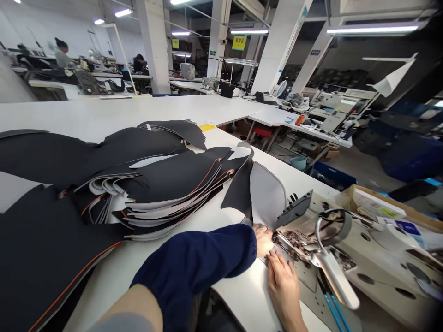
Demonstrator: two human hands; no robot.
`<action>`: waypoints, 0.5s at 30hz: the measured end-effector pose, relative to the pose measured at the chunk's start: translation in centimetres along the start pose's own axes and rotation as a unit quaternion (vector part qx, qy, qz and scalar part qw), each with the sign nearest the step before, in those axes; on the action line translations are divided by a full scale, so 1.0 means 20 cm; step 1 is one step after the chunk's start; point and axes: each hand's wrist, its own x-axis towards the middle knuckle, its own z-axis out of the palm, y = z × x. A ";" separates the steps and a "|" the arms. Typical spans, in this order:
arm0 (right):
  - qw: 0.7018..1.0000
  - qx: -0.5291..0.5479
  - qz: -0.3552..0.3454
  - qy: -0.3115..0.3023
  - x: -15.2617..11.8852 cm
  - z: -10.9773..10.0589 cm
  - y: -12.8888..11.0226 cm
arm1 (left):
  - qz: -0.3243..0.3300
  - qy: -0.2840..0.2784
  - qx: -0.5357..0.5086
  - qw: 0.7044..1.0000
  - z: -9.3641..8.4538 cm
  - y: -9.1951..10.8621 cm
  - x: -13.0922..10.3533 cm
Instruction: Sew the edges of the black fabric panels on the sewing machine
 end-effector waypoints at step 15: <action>0.983 0.136 0.122 0.000 -0.08 0.02 0.01 | 0.008 -0.044 0.022 0.999 -0.09 -0.02 0.00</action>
